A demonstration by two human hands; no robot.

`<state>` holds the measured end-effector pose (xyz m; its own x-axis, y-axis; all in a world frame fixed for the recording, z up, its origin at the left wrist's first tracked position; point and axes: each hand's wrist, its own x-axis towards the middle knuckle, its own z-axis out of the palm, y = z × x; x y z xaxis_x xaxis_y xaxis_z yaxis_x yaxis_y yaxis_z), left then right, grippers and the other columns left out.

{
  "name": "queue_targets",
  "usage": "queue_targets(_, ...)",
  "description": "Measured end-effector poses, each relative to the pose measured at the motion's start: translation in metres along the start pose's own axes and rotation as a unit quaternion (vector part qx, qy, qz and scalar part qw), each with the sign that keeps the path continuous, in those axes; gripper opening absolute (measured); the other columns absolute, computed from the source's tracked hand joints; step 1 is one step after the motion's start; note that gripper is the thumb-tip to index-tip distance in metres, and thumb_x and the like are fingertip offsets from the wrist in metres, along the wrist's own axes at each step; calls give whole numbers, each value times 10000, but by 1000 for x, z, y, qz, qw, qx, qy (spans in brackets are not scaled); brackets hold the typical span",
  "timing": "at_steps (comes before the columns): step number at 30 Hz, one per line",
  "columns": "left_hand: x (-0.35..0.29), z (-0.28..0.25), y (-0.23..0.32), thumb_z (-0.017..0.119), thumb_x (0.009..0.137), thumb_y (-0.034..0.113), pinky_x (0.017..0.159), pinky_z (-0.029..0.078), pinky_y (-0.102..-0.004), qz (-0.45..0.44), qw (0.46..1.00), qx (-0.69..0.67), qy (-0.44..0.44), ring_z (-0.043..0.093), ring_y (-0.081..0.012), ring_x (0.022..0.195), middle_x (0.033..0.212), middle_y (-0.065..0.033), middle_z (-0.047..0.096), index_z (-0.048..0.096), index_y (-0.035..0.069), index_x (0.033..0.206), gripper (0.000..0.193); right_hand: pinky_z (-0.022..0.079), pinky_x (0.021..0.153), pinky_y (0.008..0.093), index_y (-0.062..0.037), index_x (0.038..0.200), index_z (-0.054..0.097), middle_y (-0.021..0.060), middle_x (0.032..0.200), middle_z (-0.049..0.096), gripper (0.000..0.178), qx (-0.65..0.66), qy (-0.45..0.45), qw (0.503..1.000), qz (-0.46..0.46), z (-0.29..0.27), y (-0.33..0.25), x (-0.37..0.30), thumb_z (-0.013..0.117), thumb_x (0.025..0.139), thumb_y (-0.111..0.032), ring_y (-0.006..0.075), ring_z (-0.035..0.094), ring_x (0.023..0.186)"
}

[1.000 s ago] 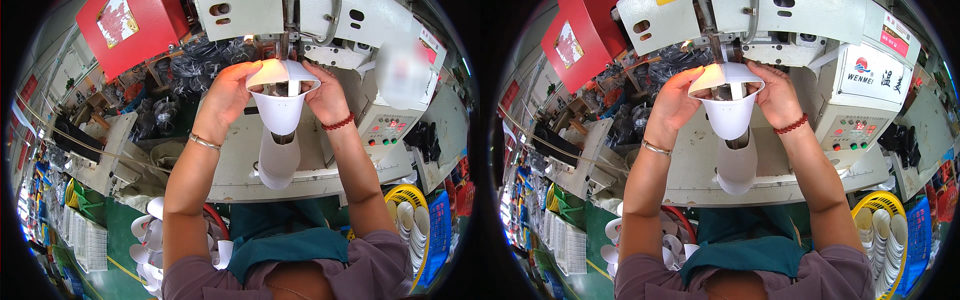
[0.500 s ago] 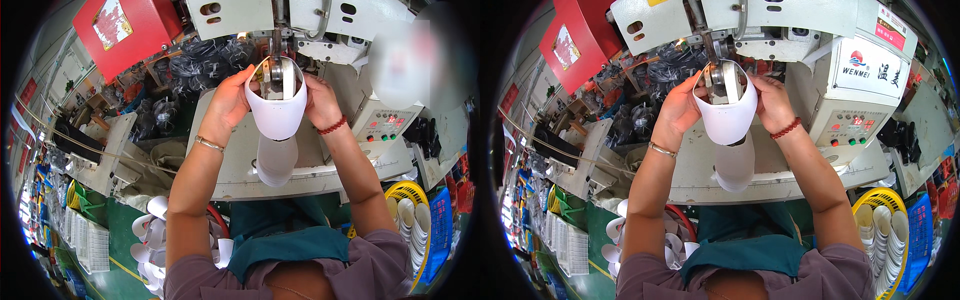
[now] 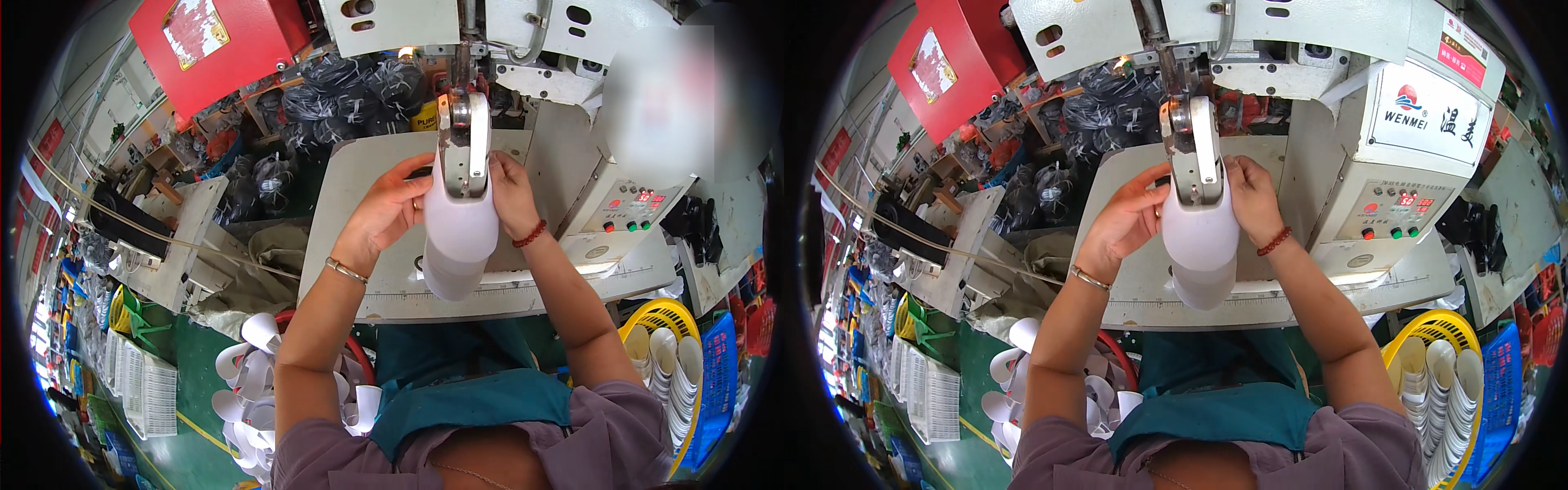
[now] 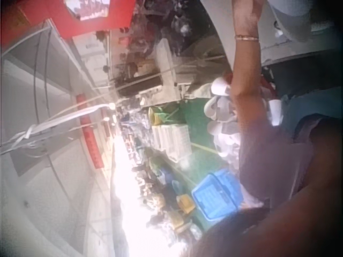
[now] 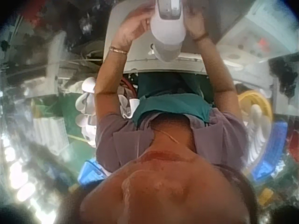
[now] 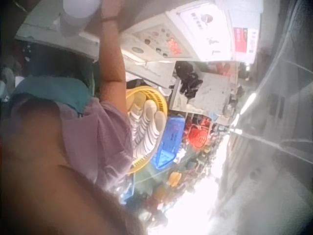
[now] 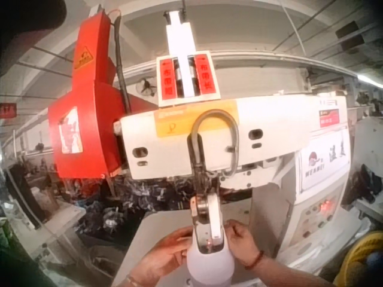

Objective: The person shapes shoe upper components using a shoe shaping machine and a plastic shoe mold.

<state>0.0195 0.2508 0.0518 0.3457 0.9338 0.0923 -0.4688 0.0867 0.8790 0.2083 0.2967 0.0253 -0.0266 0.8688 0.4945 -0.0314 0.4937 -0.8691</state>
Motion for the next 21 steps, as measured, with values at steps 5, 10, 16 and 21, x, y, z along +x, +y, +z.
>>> queue_targets(5, -14, -2, -20, 534, 880, 113, 558, 494, -246, -1, 989, 122, 83, 600, -118, 689, 850, -61, 616, 452, 73, 1225, 357, 422, 559, 387, 24, 830, 528, 197, 646, 530, 229, -172, -7, 983, -70, -6, 16, -18, 444, 921, -169, 326, 524, 564)
queue_targets(10, -12, -15, -43, 509, 889, 104, 479, 423, -211, 67, 960, 239, 127, 520, -66, 586, 724, -10, 567, 504, 111, 1164, 275, 422, 607, 475, -21, 932, 531, 256, 753, 551, 156, -309, -38, 939, -145, -9, 40, -15, 421, 892, -124, 446, 535, 739)
queue_targets(16, -76, -1, -71, 569, 783, 71, 547, 428, -270, 164, 857, 449, 191, 522, -133, 569, 727, -64, 552, 515, 74, 1133, 354, 390, 523, 284, 7, 1095, 529, 90, 688, 584, 236, -189, -56, 978, -73, -19, 43, -44, 434, 915, -113, 157, 497, 560)
queue_targets(21, -202, -21, -88, 591, 748, 65, 616, 481, -280, 18, 716, 589, 374, 618, -188, 696, 840, -101, 611, 615, 52, 1006, 260, 315, 495, 181, -1, 1113, 529, -13, 690, 497, 235, -92, -34, 995, -36, -29, 44, -98, 470, 885, -1, 26, 402, 567)
